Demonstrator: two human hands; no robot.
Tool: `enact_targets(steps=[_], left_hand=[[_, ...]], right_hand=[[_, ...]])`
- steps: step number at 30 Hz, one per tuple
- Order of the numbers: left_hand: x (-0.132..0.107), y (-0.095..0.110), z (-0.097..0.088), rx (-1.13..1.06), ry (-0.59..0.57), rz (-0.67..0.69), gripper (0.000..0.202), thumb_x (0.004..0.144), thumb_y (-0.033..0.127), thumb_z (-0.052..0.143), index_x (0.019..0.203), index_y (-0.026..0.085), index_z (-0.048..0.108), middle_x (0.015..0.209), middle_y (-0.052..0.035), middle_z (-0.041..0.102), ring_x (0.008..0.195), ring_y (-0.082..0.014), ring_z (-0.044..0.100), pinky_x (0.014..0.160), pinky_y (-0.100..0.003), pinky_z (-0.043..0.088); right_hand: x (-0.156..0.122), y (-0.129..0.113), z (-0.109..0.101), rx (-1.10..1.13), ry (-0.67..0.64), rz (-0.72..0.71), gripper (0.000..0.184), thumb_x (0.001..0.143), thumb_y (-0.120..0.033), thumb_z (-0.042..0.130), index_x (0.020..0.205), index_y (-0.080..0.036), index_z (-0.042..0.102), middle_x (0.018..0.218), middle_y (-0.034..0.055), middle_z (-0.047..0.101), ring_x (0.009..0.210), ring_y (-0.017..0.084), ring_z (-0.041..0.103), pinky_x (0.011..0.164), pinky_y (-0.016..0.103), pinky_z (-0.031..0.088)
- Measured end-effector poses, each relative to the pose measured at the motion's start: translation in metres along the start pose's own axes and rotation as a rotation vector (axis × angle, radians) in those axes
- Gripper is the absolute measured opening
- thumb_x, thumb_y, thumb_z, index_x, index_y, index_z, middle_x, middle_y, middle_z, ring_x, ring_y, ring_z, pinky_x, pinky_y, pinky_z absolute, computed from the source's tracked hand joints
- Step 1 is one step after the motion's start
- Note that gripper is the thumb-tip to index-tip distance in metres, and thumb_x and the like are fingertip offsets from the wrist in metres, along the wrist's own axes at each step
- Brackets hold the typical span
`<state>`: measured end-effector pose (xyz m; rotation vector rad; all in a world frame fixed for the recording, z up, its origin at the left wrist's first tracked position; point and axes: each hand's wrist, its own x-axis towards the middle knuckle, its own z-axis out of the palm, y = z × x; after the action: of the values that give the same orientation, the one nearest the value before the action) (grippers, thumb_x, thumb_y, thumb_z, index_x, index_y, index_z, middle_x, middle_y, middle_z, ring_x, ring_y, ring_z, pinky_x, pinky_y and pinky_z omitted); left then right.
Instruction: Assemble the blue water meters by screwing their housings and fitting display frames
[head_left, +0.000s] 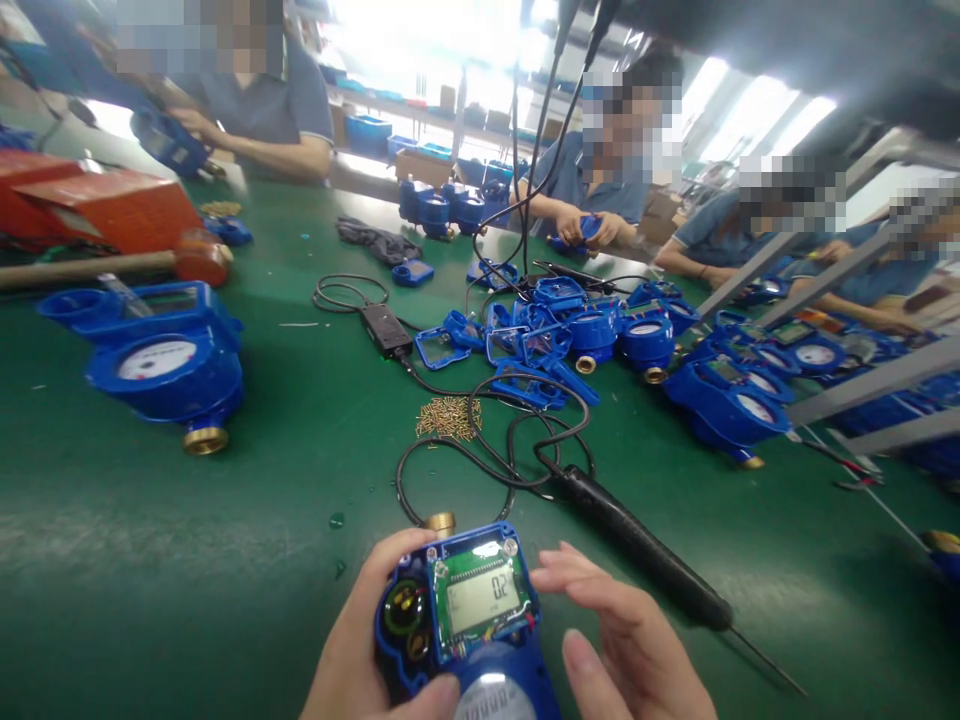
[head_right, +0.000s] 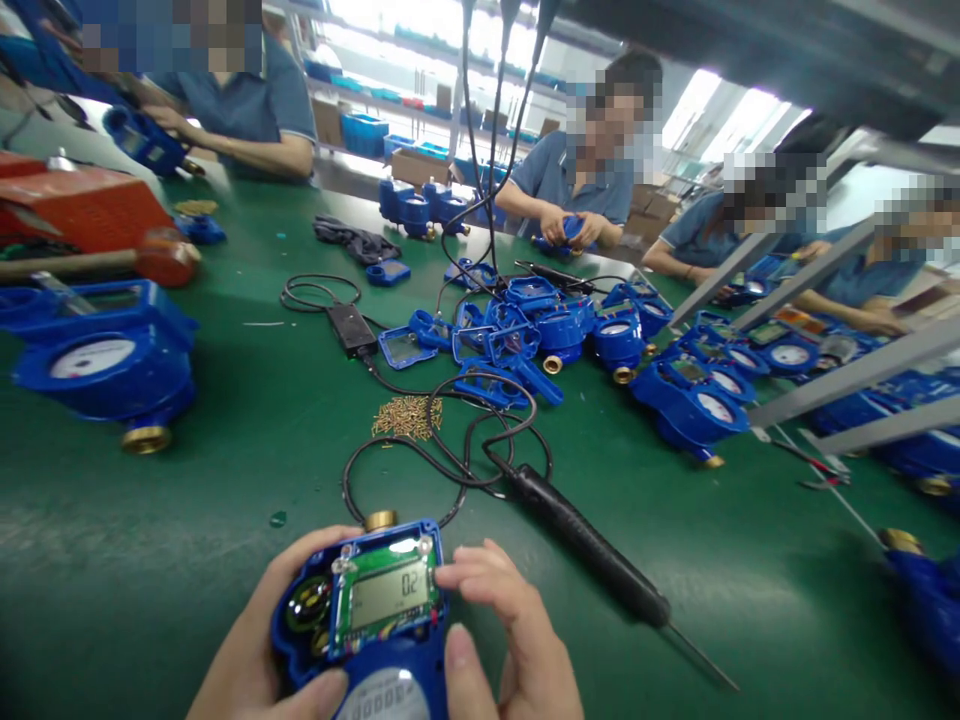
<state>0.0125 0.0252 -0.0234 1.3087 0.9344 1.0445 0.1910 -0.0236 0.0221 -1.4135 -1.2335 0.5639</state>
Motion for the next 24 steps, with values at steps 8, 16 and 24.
enact_targets(steps=[8, 16, 24], left_hand=[[-0.001, 0.008, 0.002, -0.02, 0.007, -0.05, 0.06, 0.069, 0.043, 0.067, 0.122, 0.025, 0.042, 0.121, -0.0069, 0.058, 0.102, -0.0277, 0.061, 0.083, -0.036, 0.053], [0.0, 0.006, -0.002, 0.022, -0.053, -0.046, 0.062, 0.069, 0.044, 0.068, 0.122, 0.025, 0.041, 0.125, -0.0085, 0.056, 0.105, -0.029, 0.059, 0.088, -0.04, 0.051], [0.0, 0.007, 0.006, -0.094, 0.057, -0.111, 0.07, 0.06, 0.054, 0.071, 0.117, 0.021, 0.048, 0.12, -0.0085, 0.06, 0.105, -0.0287, 0.059, 0.086, -0.034, 0.052]], right_hand=[[0.008, -0.015, -0.007, -0.397, -0.233, -0.315, 0.035, 0.076, -0.01, 0.055, 0.104, -0.03, 0.05, 0.093, -0.0018, 0.069, 0.103, 0.026, 0.06, 0.108, 0.056, 0.015], [0.009, -0.019, 0.003, -0.561, -0.277, -0.489, 0.03, 0.071, -0.009, 0.059, 0.094, -0.028, 0.052, 0.083, -0.0055, 0.071, 0.1, 0.024, 0.063, 0.113, 0.043, -0.005], [0.037, -0.032, -0.006, -0.47, -0.344, -0.569, 0.023, 0.077, -0.008, 0.053, 0.095, -0.022, 0.051, 0.084, -0.0002, 0.067, 0.091, 0.02, 0.063, 0.108, 0.049, 0.024]])
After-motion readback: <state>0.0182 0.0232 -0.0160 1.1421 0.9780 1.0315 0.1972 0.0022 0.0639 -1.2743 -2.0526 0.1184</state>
